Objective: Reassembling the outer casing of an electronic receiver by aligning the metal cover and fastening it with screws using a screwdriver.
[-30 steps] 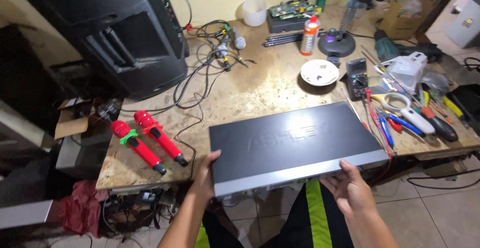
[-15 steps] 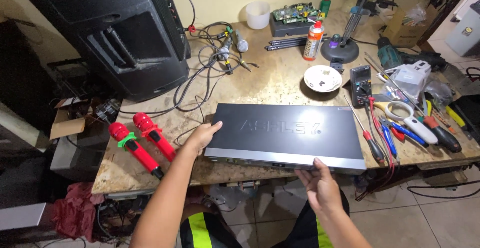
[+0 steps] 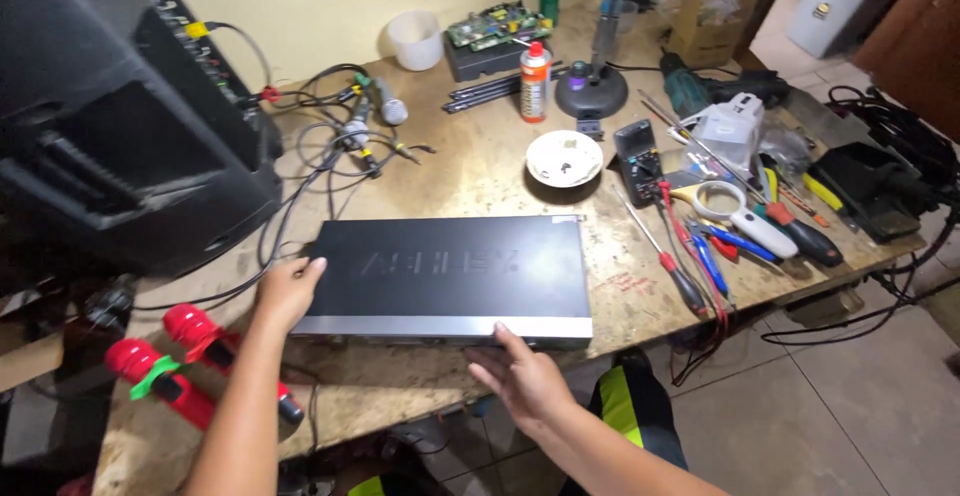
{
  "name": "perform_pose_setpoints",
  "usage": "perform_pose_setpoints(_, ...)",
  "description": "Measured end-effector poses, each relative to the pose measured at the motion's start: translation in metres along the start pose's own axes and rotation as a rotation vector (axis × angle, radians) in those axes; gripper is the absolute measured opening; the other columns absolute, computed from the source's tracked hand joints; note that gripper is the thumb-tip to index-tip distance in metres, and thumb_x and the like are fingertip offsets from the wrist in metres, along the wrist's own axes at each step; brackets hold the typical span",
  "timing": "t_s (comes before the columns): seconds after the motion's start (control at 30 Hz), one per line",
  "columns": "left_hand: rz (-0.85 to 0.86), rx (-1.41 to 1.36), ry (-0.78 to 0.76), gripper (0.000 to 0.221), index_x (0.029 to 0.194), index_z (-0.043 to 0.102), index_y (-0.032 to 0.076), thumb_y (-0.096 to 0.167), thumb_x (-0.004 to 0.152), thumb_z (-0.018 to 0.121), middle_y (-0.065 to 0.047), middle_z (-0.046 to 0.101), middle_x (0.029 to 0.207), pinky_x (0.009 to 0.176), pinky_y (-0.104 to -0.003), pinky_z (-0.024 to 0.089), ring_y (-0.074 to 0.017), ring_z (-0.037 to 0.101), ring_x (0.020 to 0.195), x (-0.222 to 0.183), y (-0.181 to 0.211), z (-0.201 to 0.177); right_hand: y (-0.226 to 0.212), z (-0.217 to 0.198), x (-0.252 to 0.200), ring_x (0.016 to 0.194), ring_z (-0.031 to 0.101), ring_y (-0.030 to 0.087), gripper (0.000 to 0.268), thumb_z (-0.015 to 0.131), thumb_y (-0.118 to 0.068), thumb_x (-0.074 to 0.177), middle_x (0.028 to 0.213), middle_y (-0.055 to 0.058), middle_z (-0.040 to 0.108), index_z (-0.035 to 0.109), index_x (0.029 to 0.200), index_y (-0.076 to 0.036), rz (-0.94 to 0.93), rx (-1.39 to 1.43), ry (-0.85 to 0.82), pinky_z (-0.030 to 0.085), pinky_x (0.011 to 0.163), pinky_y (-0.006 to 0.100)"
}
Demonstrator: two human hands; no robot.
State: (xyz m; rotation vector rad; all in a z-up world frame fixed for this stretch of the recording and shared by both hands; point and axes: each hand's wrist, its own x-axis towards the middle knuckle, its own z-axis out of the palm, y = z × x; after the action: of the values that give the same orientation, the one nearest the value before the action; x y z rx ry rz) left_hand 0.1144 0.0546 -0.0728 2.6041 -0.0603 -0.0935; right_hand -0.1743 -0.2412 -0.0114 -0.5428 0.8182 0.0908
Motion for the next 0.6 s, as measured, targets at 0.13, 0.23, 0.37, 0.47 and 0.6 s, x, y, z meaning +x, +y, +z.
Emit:
perform_pose_setpoints(0.13, 0.017, -0.051, 0.035, 0.054, 0.133, 0.068, 0.002, 0.041, 0.096, 0.062, -0.017, 0.071, 0.13, 0.105, -0.04, 0.048, -0.0297, 0.066, 0.123, -0.003, 0.012, 0.0, 0.006, -0.021, 0.023, 0.109, 0.058, 0.034, 0.049, 0.067, -0.007, 0.09, 0.136, 0.029, 0.051, 0.057, 0.136, 0.006, 0.118, 0.299, 0.071, 0.057, 0.099, 0.047)
perform_pose_setpoints(0.23, 0.031, -0.106, 0.042, 0.046, 0.131, 0.069, 0.002, 0.032, 0.096, 0.064, -0.016, 0.073, 0.126, 0.103, -0.037, 0.049, -0.0277, 0.068, 0.12, -0.002, 0.015, 0.002, 0.011, -0.047, 0.037, 0.151, 0.037, 0.048, 0.067, 0.066, -0.003, 0.083, 0.162, 0.042, 0.028, 0.046, 0.146, 0.004, 0.198, 0.477, 0.011, 0.049, 0.107, 0.06)
perform_pose_setpoints(0.37, -0.146, -0.099, 0.025, 0.049, 0.139, 0.066, 0.003, 0.029, 0.098, 0.063, -0.018, 0.069, 0.132, 0.107, -0.037, 0.046, -0.0261, 0.065, 0.125, -0.023, 0.053, -0.008, 0.024, -0.095, 0.067, 0.159, 0.029, 0.033, 0.055, 0.056, -0.012, 0.087, 0.167, 0.015, 0.041, 0.051, 0.14, 0.0, 0.429, 0.555, -0.308, 0.033, 0.119, 0.06)
perform_pose_setpoints(0.47, -0.21, -0.112, 0.052, 0.047, 0.14, 0.066, 0.004, 0.027, 0.099, 0.062, -0.017, 0.069, 0.132, 0.107, -0.036, 0.045, -0.0249, 0.064, 0.125, -0.03, 0.069, -0.009, 0.01, -0.1, 0.062, 0.16, 0.019, 0.028, 0.073, 0.053, -0.014, 0.088, 0.172, 0.011, 0.025, 0.03, 0.156, -0.003, 0.578, 0.655, -0.426, 0.03, 0.121, 0.058)
perform_pose_setpoints(0.6, -0.234, -0.117, 0.074, 0.044, 0.14, 0.066, 0.004, 0.025, 0.101, 0.061, -0.02, 0.07, 0.13, 0.109, -0.037, 0.043, -0.0265, 0.064, 0.124, -0.028, 0.064, -0.005, 0.017, -0.123, 0.069, 0.162, 0.012, 0.044, 0.013, 0.057, -0.003, 0.096, 0.174, 0.024, 0.007, 0.047, 0.089, 0.003, 0.553, 0.643, -0.619, 0.013, 0.132, 0.063)
